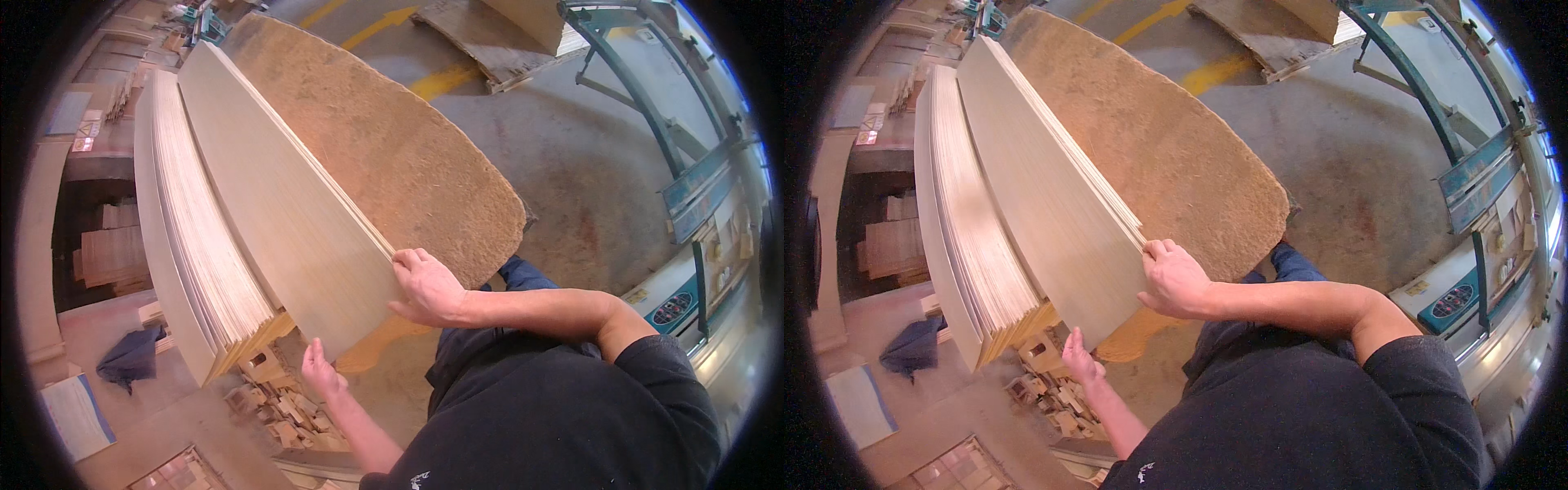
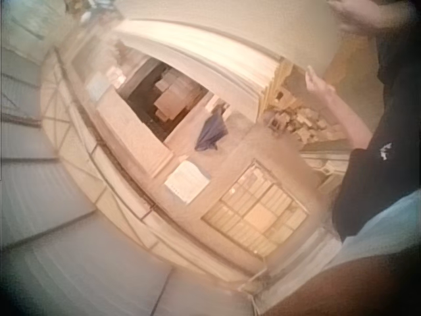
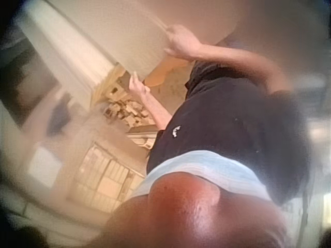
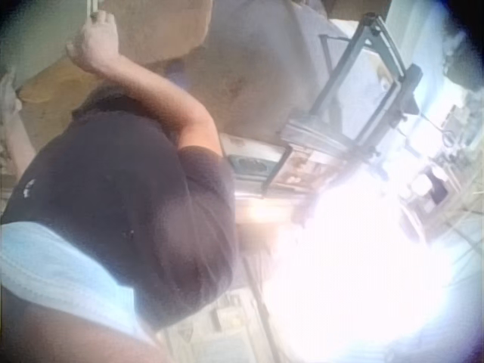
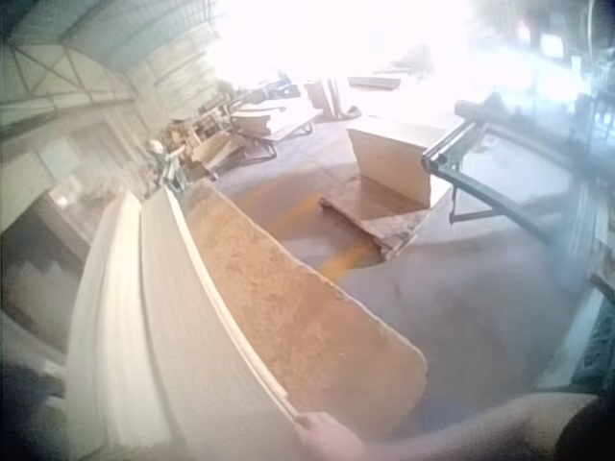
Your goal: The person repeatedly picks up large flat wood panels, places them on a table saw, and pushes them through the blade to cut them. The cut pieces are then stacked on the floor or a nearby pallet.
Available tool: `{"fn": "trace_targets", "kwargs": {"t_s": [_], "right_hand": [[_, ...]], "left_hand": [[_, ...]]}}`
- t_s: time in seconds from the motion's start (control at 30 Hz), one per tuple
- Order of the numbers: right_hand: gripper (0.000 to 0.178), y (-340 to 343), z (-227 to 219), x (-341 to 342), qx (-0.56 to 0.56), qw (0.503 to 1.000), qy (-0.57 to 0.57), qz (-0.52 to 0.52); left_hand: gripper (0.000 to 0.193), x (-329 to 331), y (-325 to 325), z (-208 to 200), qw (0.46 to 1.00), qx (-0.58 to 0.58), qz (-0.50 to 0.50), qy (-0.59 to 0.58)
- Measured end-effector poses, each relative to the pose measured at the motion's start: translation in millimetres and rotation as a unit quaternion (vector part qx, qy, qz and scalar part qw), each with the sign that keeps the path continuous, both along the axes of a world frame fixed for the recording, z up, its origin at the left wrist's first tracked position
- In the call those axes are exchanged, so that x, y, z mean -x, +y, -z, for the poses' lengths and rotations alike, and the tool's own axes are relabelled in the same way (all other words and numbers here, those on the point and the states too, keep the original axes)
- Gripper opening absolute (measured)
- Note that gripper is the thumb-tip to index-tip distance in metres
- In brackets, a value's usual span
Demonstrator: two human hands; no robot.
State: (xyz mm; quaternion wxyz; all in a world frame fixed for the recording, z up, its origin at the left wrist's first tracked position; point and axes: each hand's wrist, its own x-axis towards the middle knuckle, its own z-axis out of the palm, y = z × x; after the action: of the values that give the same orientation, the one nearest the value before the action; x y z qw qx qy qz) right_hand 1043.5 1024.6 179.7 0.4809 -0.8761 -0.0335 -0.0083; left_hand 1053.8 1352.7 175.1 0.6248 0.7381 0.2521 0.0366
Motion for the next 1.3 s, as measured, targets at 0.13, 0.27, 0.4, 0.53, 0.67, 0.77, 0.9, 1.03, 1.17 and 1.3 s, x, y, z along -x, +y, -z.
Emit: {"fn": "trace_targets", "kwargs": {"t_s": [0.13, 0.27, 0.4, 0.53, 0.67, 0.77, 0.9, 1.03, 1.17, 1.3], "right_hand": [[0.060, -6.5, -0.8, -0.6, 0.001, 1.000, -0.016, -0.013], [0.058, -4.0, -1.1, 3.5, -0.023, 0.999, -0.036, 0.006], [0.057, -4.6, -3.9, 1.3, -0.066, 0.997, -0.037, 0.025], [0.054, -11.3, -12.1, -4.7, -0.201, 0.977, 0.006, 0.070], [0.056, -25.5, -16.0, -15.5, -0.374, 0.908, 0.162, 0.094], [0.058, -35.1, -9.7, -39.5, -0.388, 0.884, 0.252, 0.075], [0.047, -33.5, -2.6, -69.7, -0.356, 0.891, 0.280, 0.037], [0.051, -21.9, -8.9, -74.3, -0.289, 0.924, 0.246, 0.047], [0.054, -10.6, -20.7, -72.9, -0.282, 0.923, 0.258, 0.045], [0.048, -2.2, -25.8, -74.7, -0.306, 0.929, 0.210, 0.015]], "left_hand": [[0.021, 0.6, 5.2, -1.3, 1.000, -0.017, 0.018, 0.014], [0.022, 1.7, 1.3, -3.2, 0.999, -0.033, 0.004, 0.009], [0.018, 0.8, -7.2, -10.8, 0.998, -0.041, -0.032, -0.030], [0.017, -2.5, -6.7, -27.6, 0.997, -0.043, -0.039, -0.043], [0.016, -6.4, -1.8, -46.4, 0.999, 0.031, -0.038, -0.015], [0.022, -8.3, 1.8, -55.6, 0.994, 0.088, -0.063, 0.008], [0.030, -15.5, 13.9, -63.4, 0.983, 0.181, -0.016, 0.027], [0.032, -25.6, 24.0, -64.8, 0.974, 0.214, 0.073, 0.025], [0.037, -35.6, 15.3, -59.4, 0.974, 0.204, 0.071, 0.067], [0.045, -37.0, -1.1, -55.1, 0.975, 0.180, 0.111, 0.074]]}}
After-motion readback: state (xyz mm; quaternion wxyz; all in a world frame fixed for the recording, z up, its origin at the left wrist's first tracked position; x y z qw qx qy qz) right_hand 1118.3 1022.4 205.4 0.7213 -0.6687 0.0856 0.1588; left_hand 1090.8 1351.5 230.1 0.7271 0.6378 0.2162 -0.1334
